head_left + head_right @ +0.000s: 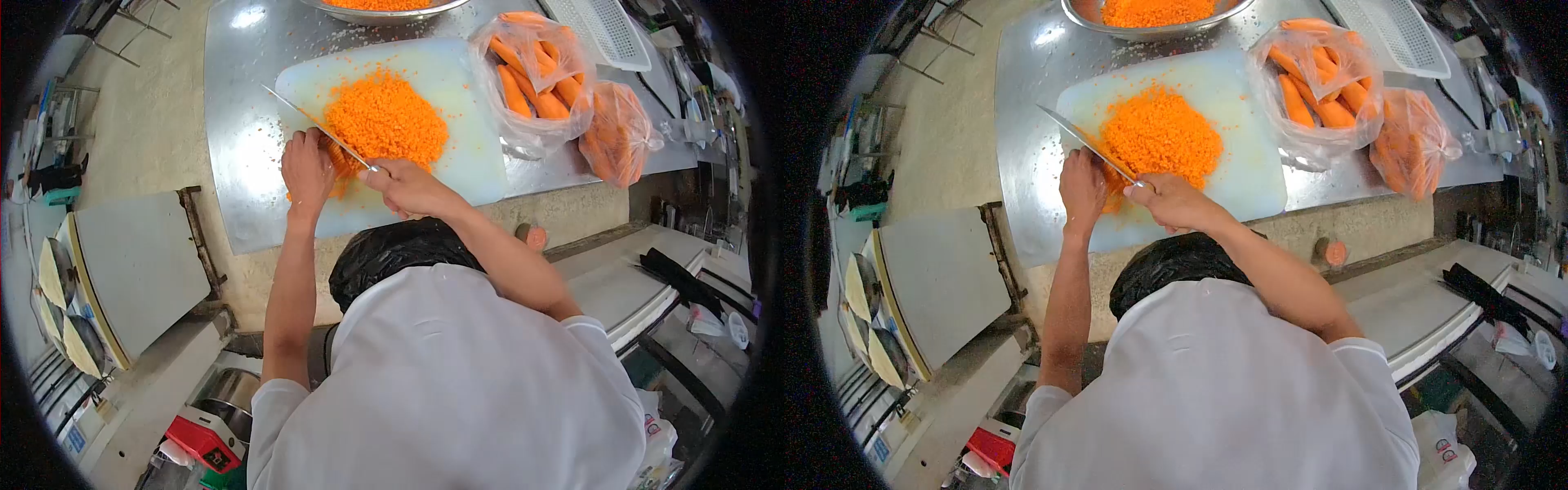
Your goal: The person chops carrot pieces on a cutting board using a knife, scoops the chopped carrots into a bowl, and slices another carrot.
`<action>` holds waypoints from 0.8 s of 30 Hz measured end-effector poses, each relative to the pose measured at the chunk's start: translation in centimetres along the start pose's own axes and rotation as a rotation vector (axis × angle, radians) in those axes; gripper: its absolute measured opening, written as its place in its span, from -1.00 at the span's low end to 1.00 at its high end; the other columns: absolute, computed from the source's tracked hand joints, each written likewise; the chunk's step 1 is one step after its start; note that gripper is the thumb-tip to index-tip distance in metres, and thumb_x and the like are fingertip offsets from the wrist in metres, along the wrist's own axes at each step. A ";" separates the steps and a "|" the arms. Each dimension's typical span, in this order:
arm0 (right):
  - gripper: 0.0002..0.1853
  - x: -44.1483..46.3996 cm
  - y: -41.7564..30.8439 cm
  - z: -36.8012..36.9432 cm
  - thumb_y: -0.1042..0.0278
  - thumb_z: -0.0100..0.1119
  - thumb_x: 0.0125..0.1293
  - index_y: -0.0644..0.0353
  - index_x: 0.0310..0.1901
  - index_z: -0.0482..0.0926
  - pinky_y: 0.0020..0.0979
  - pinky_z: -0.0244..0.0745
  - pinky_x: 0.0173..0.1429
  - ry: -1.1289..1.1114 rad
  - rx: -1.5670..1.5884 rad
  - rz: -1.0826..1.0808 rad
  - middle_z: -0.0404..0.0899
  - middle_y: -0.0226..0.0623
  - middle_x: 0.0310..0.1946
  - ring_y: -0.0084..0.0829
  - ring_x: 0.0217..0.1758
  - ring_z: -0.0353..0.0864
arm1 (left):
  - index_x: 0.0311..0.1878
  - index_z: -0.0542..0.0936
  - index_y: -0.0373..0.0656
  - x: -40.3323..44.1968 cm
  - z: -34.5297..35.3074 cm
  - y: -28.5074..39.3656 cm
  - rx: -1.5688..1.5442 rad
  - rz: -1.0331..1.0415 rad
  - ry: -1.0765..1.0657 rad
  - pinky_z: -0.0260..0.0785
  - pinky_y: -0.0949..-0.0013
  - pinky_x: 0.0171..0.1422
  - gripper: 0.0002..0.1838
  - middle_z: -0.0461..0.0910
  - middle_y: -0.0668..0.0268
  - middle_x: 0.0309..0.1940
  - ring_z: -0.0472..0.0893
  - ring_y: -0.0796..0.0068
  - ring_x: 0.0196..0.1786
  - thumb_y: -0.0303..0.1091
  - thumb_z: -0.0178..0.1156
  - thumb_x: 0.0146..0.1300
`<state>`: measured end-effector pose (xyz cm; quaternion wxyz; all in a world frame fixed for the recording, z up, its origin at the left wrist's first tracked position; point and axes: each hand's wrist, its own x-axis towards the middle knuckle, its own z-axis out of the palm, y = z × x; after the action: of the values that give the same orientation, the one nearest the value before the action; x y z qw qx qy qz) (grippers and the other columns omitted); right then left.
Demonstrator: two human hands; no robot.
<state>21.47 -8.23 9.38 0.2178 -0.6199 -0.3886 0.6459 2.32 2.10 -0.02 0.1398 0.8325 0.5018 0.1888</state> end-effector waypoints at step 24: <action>-0.55 -1.0 2.0 -1.5 -0.10 0.07 0.61 0.21 -0.17 0.51 -0.43 0.35 -0.56 0.006 0.117 0.014 0.43 -0.42 -0.61 -0.57 -0.67 0.43 | 0.59 0.19 -0.38 -3.8 -0.3 -1.3 0.198 0.204 -0.217 -0.18 -0.19 0.75 -0.10 0.06 -0.03 0.68 -0.03 -0.05 0.74 0.06 0.26 0.44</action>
<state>23.50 -9.85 8.61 0.2504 -0.6107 -0.3451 0.6673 -0.42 -0.64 -1.00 0.0906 0.9043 0.4128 0.0605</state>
